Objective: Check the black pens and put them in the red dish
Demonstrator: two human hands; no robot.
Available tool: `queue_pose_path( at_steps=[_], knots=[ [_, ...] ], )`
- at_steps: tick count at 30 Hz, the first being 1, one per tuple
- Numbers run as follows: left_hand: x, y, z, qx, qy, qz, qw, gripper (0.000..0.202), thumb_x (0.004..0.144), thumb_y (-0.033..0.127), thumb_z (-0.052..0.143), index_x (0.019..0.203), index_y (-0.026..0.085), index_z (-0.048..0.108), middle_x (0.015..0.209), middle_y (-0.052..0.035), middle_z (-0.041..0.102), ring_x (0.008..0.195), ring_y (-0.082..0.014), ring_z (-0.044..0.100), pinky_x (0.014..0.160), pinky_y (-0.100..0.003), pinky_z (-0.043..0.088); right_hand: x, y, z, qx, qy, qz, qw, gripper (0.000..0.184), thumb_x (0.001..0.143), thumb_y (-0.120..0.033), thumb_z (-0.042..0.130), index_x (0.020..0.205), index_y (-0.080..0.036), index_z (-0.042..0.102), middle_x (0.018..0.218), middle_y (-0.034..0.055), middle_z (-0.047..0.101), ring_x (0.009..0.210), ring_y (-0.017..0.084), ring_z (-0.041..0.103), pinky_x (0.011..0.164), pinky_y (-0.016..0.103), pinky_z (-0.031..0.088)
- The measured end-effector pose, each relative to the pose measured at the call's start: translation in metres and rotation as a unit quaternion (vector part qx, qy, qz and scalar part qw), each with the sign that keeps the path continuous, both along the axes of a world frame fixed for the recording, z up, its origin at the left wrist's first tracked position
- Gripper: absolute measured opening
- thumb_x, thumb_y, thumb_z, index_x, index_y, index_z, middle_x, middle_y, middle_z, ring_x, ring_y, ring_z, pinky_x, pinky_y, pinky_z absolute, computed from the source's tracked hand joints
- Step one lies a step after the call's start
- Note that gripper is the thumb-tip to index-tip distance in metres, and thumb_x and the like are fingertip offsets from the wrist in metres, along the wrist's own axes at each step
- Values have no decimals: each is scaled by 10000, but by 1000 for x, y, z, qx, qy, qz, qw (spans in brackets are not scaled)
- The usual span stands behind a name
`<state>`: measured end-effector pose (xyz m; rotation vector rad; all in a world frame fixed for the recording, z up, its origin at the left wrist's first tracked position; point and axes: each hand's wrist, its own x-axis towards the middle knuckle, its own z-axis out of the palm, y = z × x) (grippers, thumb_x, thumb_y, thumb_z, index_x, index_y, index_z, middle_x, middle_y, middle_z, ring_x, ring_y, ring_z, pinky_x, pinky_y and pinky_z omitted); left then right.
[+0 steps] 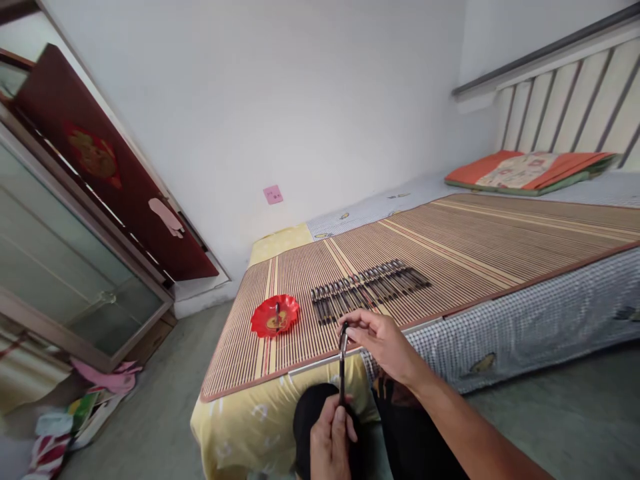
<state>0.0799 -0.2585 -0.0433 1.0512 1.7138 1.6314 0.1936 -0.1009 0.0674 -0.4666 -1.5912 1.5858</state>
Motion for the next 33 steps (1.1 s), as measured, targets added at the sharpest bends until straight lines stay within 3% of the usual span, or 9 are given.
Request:
queue_pose_path(
  at_steps=[5, 9, 14, 19, 25, 28, 30, 33],
  knots=[
    [3, -1, 7, 1, -42, -18, 999, 584, 910, 701, 568, 1015, 149, 724, 570, 29, 518, 485, -84, 322, 496, -252, 167, 1, -1, -1, 13, -5, 44, 999, 228, 879, -358, 662, 1013, -180, 705, 912, 46, 713, 892, 195, 692, 840, 349, 569],
    [4, -5, 22, -19, -99, -75, 992, 558, 896, 696, 602, 992, 157, 711, 543, 45, 529, 427, -46, 253, 445, -217, 150, 0, 1, -3, 13, -6, 49, 999, 223, 881, -355, 669, 1008, -176, 703, 888, 37, 714, 865, 180, 693, 814, 327, 560],
    [2, -9, 41, -57, -203, -171, 962, 509, 871, 676, 657, 945, 174, 691, 520, 40, 591, 351, -22, 202, 377, -194, 112, 0, 3, -7, -18, 2, 59, 998, 238, 863, -373, 711, 984, -169, 692, 812, 13, 712, 741, 139, 663, 731, 287, 544],
    [3, -8, 51, -41, -267, -208, 940, 473, 853, 645, 702, 874, 173, 673, 459, 36, 574, 353, -28, 185, 389, -194, 117, -1, -5, -12, -50, 3, 106, 993, 306, 855, -447, 741, 963, -172, 659, 766, 2, 710, 679, 136, 659, 666, 278, 530],
    [5, -5, 43, -36, -264, -205, 942, 489, 835, 663, 709, 850, 179, 642, 443, 48, 545, 341, -28, 180, 383, -200, 117, -2, -14, -17, -87, 17, 125, 988, 347, 861, -496, 744, 965, -182, 636, 771, -4, 720, 679, 134, 675, 674, 267, 523],
    [1, -3, 34, -45, -242, -192, 950, 500, 829, 679, 706, 921, 194, 625, 468, 54, 571, 340, -31, 185, 380, -191, 128, -9, -13, -33, -106, 24, 130, 986, 425, 892, -546, 699, 1109, -188, 629, 890, 33, 764, 754, 161, 725, 719, 292, 542],
    [-7, -2, 27, -46, -206, -149, 966, 507, 824, 688, 705, 944, 207, 598, 492, 53, 593, 357, -39, 199, 386, -183, 136, -17, -12, -50, -121, 10, 106, 987, 514, 886, -620, 668, 1164, -190, 618, 948, 57, 774, 771, 180, 744, 698, 300, 546],
    [-30, -6, 23, -32, -117, -54, 991, 524, 829, 717, 672, 863, 203, 577, 540, 11, 633, 424, -69, 340, 425, -179, 208, -26, -7, -75, -104, -52, 49, 992, 570, 835, -719, 649, 992, -172, 656, 833, 51, 757, 686, 184, 731, 604, 279, 518]
  ],
)
